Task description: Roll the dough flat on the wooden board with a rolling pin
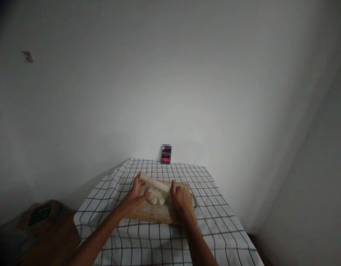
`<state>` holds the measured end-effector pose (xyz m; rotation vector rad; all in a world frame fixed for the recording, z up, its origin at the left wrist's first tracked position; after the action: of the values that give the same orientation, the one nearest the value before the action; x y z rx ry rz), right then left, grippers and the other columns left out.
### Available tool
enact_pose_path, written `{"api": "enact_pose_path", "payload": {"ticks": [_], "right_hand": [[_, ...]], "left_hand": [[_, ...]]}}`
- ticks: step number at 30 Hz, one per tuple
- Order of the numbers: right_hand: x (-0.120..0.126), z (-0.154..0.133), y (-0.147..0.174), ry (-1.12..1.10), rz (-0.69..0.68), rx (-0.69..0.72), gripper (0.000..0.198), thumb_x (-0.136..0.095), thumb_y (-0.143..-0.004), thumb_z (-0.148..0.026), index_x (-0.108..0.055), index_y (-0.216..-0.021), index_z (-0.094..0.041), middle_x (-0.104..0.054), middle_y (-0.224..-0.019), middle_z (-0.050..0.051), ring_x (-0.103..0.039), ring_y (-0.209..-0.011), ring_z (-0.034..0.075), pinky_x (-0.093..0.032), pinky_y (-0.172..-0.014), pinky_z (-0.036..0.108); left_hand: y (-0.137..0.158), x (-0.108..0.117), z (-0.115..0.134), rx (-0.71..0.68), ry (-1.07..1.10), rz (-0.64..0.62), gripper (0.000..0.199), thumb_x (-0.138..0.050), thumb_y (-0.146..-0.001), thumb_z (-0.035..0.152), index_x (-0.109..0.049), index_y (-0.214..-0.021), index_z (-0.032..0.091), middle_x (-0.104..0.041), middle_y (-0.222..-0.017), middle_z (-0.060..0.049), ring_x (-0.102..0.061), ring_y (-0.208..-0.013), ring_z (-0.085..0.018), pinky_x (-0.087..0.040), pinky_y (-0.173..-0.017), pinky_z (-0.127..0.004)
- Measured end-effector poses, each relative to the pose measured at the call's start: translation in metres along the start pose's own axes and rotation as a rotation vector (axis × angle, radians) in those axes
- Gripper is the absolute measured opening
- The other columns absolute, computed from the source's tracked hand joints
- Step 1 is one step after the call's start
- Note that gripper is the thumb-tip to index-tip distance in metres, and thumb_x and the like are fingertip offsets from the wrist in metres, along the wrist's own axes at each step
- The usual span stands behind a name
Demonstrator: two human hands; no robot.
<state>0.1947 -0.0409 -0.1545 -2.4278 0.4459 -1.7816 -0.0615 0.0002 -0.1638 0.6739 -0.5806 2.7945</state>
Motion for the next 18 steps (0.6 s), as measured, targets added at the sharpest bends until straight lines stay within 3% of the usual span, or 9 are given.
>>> {"api": "enact_pose_path", "payload": {"ticks": [1, 3, 7, 11, 14, 18], "right_hand": [[0.002, 0.005, -0.001, -0.057, 0.012, -0.044, 0.084, -0.011, -0.125, -0.052, -0.087, -0.119, -0.016, -0.086, -0.106, 0.023, -0.084, -0.104, 0.035, -0.063, -0.091, 0.046], [0.007, 0.014, -0.001, -0.178, 0.036, -0.129, 0.101, 0.005, -0.123, -0.056, -0.086, -0.108, -0.016, -0.086, -0.103, 0.023, -0.084, -0.098, 0.032, -0.062, -0.087, 0.042], [0.011, 0.018, -0.001, -0.306, 0.055, -0.197, 0.100, 0.005, -0.122, -0.060, -0.084, -0.105, -0.015, -0.085, -0.104, 0.021, -0.082, -0.095, 0.030, -0.058, -0.084, 0.038], [0.007, 0.017, -0.004, -0.359, 0.054, -0.204, 0.089, -0.008, -0.124, -0.058, -0.083, -0.097, -0.018, -0.084, -0.103, 0.021, -0.081, -0.100, 0.032, -0.055, -0.085, 0.039], [0.001, 0.021, -0.007, -0.384, 0.067, -0.208, 0.091, -0.005, -0.123, -0.060, -0.083, -0.097, -0.020, -0.084, -0.102, 0.021, -0.081, -0.096, 0.032, -0.056, -0.083, 0.040], [0.000, 0.024, -0.009, -0.324, 0.164, -0.096, 0.091, -0.006, -0.122, -0.063, -0.084, -0.105, -0.021, -0.081, -0.091, 0.017, -0.080, -0.086, 0.031, -0.057, -0.075, 0.039]], "left_hand": [[0.001, -0.005, 0.000, -0.011, 0.022, -0.034, 0.120, -0.083, -0.097, 0.044, -0.008, -0.188, 0.025, -0.057, -0.180, -0.023, -0.060, -0.164, -0.032, -0.055, -0.131, -0.051], [0.003, -0.013, 0.005, -0.049, 0.015, -0.110, 0.122, -0.091, -0.088, 0.046, -0.023, -0.186, 0.022, -0.056, -0.180, -0.025, -0.059, -0.164, -0.037, -0.053, -0.134, -0.053], [0.005, -0.017, 0.018, -0.097, -0.097, -0.159, 0.106, -0.093, -0.078, 0.044, -0.053, -0.173, 0.019, -0.059, -0.179, -0.022, -0.057, -0.166, -0.041, -0.045, -0.141, -0.055], [0.003, -0.017, 0.016, -0.063, -0.071, -0.190, 0.109, -0.096, -0.072, 0.052, -0.058, -0.169, 0.020, -0.063, -0.176, -0.022, -0.059, -0.162, -0.044, -0.047, -0.138, -0.056], [0.000, -0.017, 0.008, -0.045, -0.075, -0.197, 0.111, -0.098, -0.070, 0.057, -0.060, -0.168, 0.020, -0.063, -0.175, -0.023, -0.058, -0.162, -0.049, -0.047, -0.138, -0.058], [0.000, -0.021, 0.001, -0.071, -0.043, -0.216, 0.114, -0.097, -0.073, 0.056, -0.055, -0.172, 0.020, -0.063, -0.175, -0.022, -0.060, -0.160, -0.047, -0.048, -0.137, -0.054]]}}
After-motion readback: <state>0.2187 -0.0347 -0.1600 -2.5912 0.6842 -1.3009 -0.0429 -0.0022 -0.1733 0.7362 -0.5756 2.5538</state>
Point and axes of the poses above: each hand's wrist, its own y-axis away from the middle knuckle, its own x-axis out of the back of the hand, z = x × y, the point moved 8 cm from there along -y, towards the middle knuckle
